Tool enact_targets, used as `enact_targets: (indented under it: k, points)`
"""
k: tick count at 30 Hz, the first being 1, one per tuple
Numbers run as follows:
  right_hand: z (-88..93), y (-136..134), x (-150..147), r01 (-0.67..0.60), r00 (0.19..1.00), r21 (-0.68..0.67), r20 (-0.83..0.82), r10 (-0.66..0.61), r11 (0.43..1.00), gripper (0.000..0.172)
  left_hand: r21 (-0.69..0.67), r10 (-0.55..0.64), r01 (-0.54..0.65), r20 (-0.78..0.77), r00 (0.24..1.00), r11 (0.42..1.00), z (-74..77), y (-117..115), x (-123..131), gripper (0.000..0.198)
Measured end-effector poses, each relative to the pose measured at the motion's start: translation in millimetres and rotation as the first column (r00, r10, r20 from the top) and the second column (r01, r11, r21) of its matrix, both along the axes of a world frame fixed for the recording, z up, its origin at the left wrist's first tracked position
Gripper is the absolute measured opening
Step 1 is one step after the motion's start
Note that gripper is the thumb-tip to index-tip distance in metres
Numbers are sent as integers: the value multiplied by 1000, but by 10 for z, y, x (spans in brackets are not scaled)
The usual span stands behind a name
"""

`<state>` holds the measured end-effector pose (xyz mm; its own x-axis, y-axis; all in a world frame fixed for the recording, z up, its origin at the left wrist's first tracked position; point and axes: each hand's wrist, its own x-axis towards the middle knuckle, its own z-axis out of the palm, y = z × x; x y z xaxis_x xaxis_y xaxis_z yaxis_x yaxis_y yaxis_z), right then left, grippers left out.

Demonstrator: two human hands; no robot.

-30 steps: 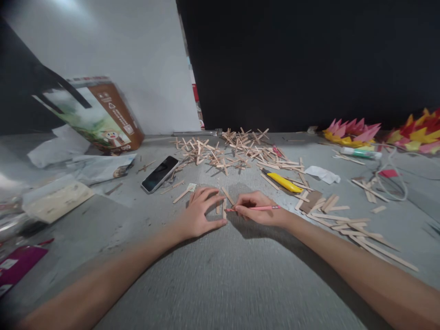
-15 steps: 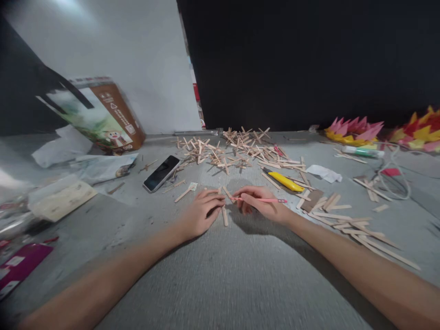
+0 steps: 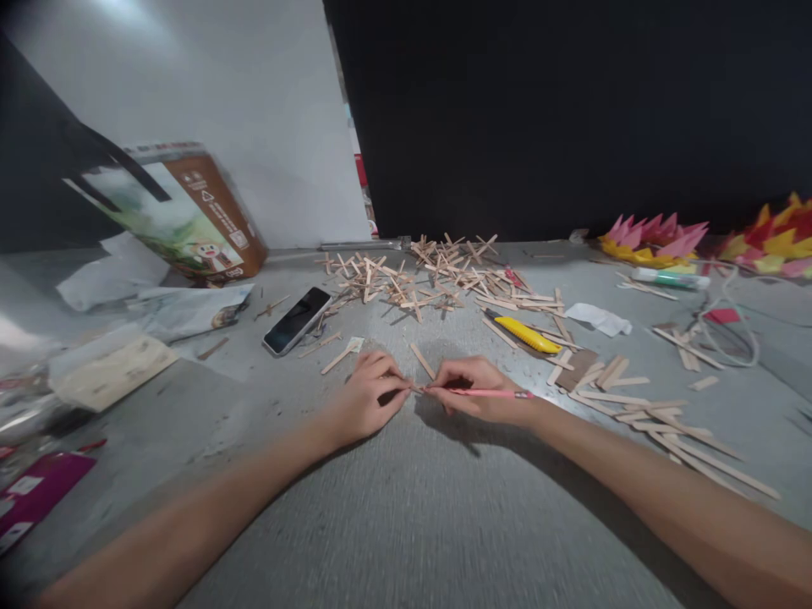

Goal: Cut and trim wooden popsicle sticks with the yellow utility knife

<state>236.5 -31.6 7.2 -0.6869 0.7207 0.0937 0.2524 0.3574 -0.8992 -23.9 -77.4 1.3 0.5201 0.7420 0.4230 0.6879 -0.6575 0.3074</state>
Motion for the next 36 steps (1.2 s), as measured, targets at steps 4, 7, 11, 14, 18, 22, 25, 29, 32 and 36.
enact_targets:
  k: [4,7,11,14,18,22,25,29,32,36]
  points:
    - [-23,18,-27,56,995,-5,89,-56,998,37,50,-6,8,-38,999,999,3,-15,8,23]
    - [-42,41,-21,135,986,107,82,-144,985,35,75,-9,15,-73,997,997,-14,-19,7,25]
    - [-32,38,-4,102,994,27,29,-103,994,34,85,-4,11,-86,996,996,-21,-24,7,26]
    - [-54,48,-4,65,996,-56,58,-62,996,33,75,-7,13,-84,996,997,-7,-28,11,25]
    - [-168,114,-6,60,995,-75,82,-53,995,32,77,-13,18,-69,998,997,-4,-26,15,23]
    - [-259,162,-8,65,996,-84,59,-60,994,33,91,-10,16,-64,998,996,-17,-22,18,24]
    - [-259,160,-13,61,997,-83,55,-57,995,33,96,-5,11,-63,998,995,-12,-24,20,25]
    - [-225,143,-22,43,998,-83,49,-39,996,32,80,-6,12,-71,997,997,12,-30,24,26]
    - [-207,136,-31,63,997,-102,46,-58,993,33,80,-2,8,-70,998,997,20,-30,27,27]
    - [-190,130,-40,47,998,-93,49,-43,995,35,81,-7,12,-63,998,997,5,-26,26,23]
